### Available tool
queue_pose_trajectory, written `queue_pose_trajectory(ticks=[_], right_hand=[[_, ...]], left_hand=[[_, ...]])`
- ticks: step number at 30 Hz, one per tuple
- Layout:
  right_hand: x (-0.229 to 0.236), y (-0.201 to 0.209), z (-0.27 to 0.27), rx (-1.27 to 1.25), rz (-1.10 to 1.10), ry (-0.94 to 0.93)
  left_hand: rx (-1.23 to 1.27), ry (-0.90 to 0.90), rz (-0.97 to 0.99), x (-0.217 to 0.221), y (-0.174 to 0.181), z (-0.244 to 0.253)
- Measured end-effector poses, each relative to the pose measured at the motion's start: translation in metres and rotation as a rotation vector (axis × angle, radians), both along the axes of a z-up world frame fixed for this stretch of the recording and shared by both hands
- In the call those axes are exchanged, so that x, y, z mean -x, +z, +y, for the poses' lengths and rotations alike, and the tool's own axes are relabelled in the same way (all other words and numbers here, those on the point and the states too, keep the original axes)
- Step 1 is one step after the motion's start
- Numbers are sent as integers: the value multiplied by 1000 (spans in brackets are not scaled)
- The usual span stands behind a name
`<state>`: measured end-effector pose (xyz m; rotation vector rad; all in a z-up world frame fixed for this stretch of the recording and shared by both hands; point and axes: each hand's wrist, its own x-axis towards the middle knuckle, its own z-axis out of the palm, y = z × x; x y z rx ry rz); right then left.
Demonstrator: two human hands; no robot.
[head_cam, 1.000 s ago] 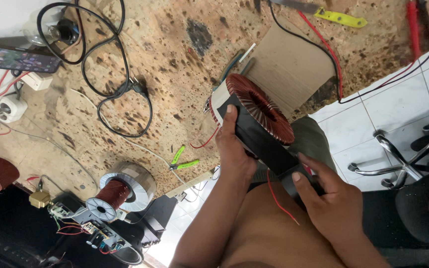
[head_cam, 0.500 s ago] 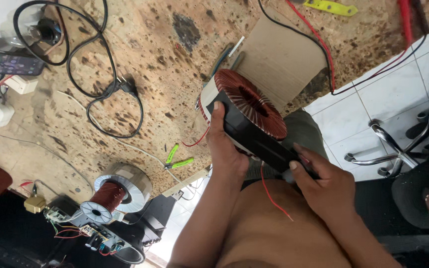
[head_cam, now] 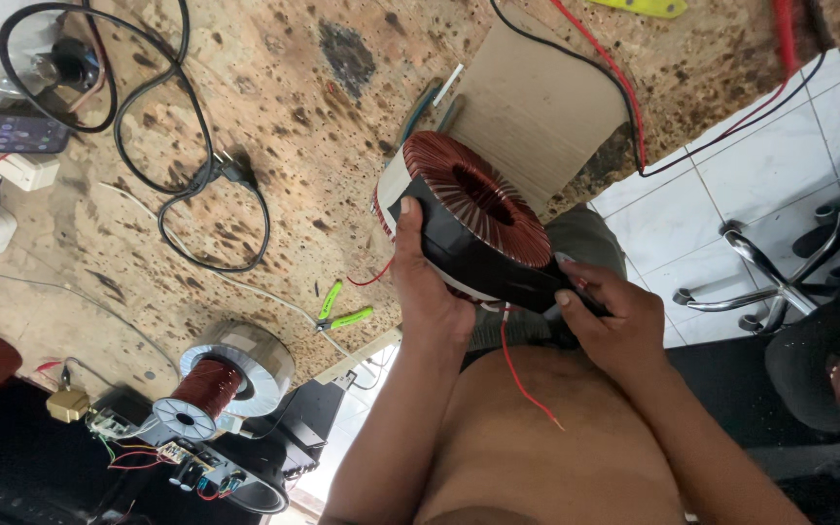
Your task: The person wraps black electrical tape around a toroidal inductor with copper windings. They rotate the component and apply multiple layers of tape to cover the windings, then place the taped inductor on the workbench.
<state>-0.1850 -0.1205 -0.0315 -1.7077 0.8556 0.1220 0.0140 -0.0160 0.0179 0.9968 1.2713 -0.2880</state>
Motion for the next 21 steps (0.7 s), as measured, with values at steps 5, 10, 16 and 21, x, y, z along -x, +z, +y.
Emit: queue_pose_trajectory(ticks=[5,10,16,21], right_hand=[[-6,-10,-1,-23,-36,-24],[-2,-27,-1,-20,-60,-36],[-14,-30,-8,28,-57,51],[-15,-36,-8,23,-82,53]], left_hand=[[78,-7,23,4,-8,7],[121,11,15,11,-17,13],[141,0,-4,12,-16,13],[174,15,-8,15,-20,17]])
